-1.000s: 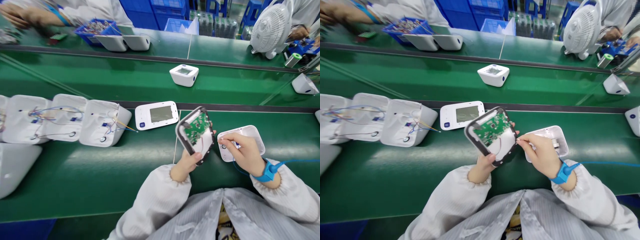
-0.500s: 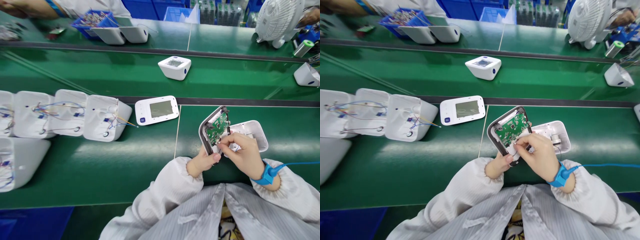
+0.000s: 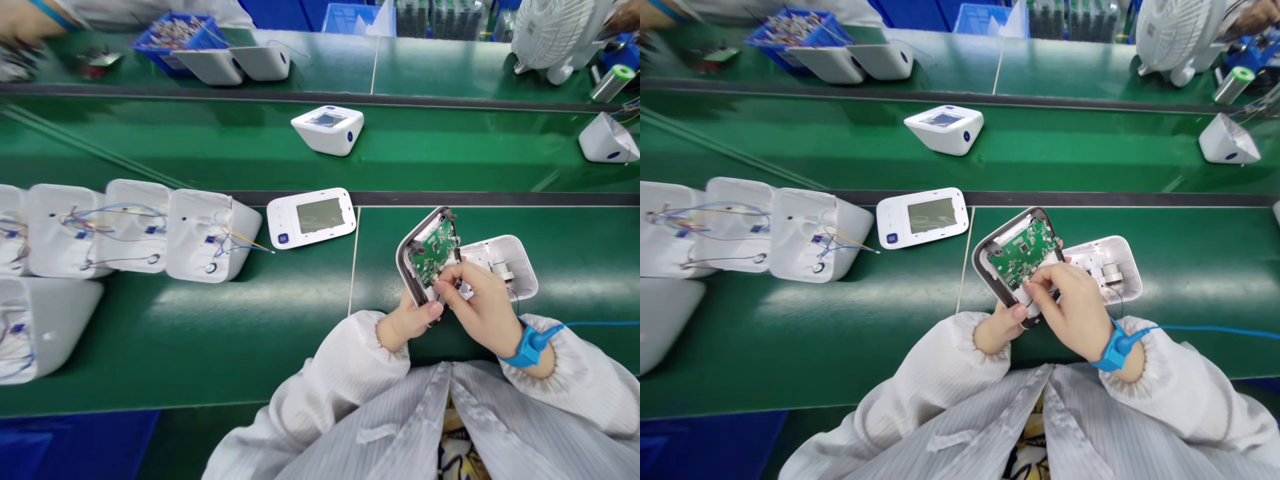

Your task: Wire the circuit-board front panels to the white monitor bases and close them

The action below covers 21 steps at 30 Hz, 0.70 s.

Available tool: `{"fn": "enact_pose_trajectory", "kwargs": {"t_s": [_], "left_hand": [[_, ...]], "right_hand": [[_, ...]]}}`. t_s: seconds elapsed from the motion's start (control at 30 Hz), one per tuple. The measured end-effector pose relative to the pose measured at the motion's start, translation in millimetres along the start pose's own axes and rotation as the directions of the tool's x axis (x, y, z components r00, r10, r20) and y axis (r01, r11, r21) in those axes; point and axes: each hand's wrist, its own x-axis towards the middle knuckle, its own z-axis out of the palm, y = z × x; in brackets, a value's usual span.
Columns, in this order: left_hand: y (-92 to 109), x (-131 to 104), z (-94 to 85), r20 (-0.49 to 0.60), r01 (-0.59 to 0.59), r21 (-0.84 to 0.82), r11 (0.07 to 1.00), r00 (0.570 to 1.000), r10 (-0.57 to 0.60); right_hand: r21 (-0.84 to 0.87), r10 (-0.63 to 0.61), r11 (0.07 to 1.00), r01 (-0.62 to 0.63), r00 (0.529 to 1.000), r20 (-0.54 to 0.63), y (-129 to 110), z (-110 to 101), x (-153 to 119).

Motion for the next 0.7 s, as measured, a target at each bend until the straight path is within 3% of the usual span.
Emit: {"fn": "enact_pose_trajectory", "kwargs": {"t_s": [0.5, 0.7], "left_hand": [[1.5, 2.8, 1.3, 0.054, 0.051, -0.043, 0.998, 0.997, -0.049], [-4.0, 4.5, 0.3, 0.032, 0.021, -0.069, 0.997, 0.999, -0.018]], "right_hand": [[-0.014, 0.043, 0.999, -0.044, 0.999, -0.018, -3.1, 1.0, -2.9], [-0.039, 0.055, 0.998, -0.057, 0.998, -0.034, -0.3, 4.1, -5.0]]}}
